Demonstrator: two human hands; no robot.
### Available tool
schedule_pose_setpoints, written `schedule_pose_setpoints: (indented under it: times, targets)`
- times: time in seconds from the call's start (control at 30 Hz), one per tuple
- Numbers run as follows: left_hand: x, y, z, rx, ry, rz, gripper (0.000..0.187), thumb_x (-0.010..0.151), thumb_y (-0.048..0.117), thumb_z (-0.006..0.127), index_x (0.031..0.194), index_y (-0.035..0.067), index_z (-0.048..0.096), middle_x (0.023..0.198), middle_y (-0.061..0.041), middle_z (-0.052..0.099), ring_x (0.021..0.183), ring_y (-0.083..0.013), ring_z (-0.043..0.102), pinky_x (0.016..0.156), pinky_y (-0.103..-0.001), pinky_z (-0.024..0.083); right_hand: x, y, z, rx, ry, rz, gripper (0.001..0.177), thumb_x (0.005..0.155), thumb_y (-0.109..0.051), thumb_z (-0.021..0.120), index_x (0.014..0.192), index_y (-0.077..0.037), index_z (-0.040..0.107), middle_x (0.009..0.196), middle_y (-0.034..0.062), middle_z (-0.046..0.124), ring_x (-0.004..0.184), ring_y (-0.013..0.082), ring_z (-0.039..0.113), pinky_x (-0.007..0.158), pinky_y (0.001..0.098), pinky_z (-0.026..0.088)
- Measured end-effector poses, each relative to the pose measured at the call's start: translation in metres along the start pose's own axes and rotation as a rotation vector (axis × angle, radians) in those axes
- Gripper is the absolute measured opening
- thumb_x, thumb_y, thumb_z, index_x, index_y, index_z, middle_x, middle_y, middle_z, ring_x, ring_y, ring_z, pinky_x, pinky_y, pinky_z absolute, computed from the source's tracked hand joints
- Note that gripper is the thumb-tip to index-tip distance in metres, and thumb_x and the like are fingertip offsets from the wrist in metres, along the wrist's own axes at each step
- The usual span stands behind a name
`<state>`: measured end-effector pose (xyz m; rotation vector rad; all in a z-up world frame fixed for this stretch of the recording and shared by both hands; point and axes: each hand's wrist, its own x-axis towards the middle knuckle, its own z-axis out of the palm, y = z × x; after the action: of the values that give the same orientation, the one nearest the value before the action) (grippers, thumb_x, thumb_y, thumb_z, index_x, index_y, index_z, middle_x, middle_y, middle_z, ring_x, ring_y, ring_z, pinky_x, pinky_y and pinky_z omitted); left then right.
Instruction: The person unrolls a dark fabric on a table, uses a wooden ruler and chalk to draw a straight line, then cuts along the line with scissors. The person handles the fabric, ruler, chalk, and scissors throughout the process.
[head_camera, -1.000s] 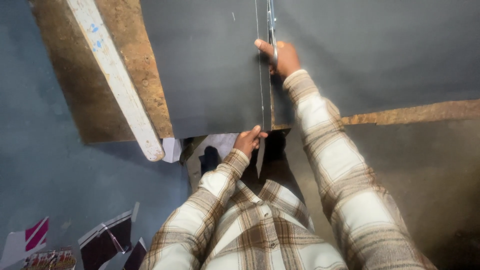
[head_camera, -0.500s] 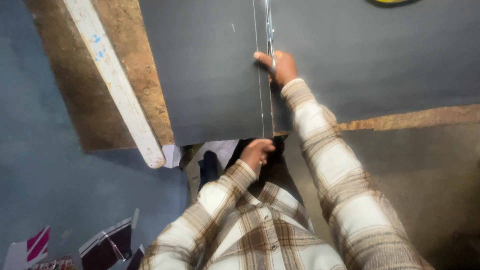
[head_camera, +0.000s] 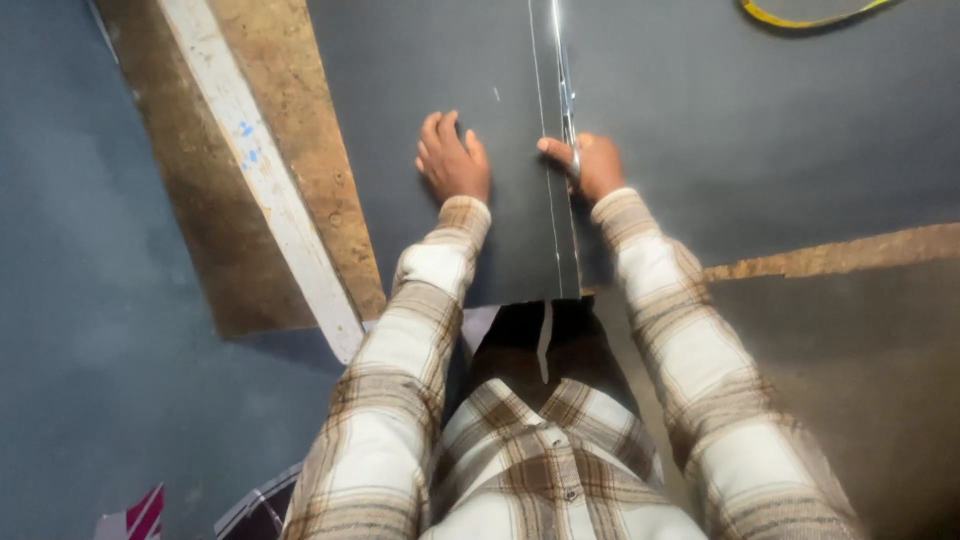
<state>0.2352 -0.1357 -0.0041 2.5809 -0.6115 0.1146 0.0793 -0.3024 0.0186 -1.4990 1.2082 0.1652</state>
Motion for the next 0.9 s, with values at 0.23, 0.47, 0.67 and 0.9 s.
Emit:
schedule_pose_setpoints:
  times: [0.23,0.47,0.67,0.9]
  targets:
    - [-0.012,-0.001,-0.002,0.190,-0.039,0.043,0.047,0.097,0.032,0.071,0.142,0.025,0.062,0.153,-0.003,0.057,0.113,-0.0298,0.066,0.102,-0.050,0.050,0.021,0.018,0.005,0.015,0.040,0.047,0.065,0.082,-0.066,0.094,0.080,-0.006,0.069,0.070,0.0165,0.070,0.069,0.0304,0.077,0.067,0.0378,0.058]
    - [-0.015,-0.004,-0.003,0.138,0.004,0.072,0.055,0.095,0.053,0.070,0.142,0.025,0.061,0.153,-0.003,0.056,0.112,-0.0305,0.064,0.100,-0.052,0.047,0.057,-0.018,0.004,0.027,-0.006,0.042,0.070,0.078,-0.075,0.092,0.080,-0.009,0.071,0.078,0.0144,0.074,0.080,0.0309,0.076,0.076,0.0399,0.058]
    - [-0.017,-0.006,-0.002,0.147,0.003,0.066,0.062,0.090,0.059,0.074,0.141,0.026,0.060,0.153,-0.002,0.055,0.109,-0.0285,0.062,0.098,-0.050,0.047,0.062,-0.021,-0.002,-0.015,-0.025,0.031,0.075,0.082,-0.076,0.089,0.076,-0.005,0.067,0.076,0.0174,0.071,0.082,0.0351,0.074,0.075,0.0433,0.057]
    - [-0.016,-0.006,0.000,0.188,0.014,0.072,0.065,0.088,0.061,0.075,0.140,0.026,0.059,0.152,-0.002,0.056,0.106,-0.0277,0.063,0.095,-0.050,0.047,0.069,-0.012,0.000,-0.046,0.010,0.051,0.068,0.083,-0.073,0.091,0.077,-0.008,0.070,0.075,0.0141,0.073,0.080,0.0317,0.075,0.074,0.0405,0.058]
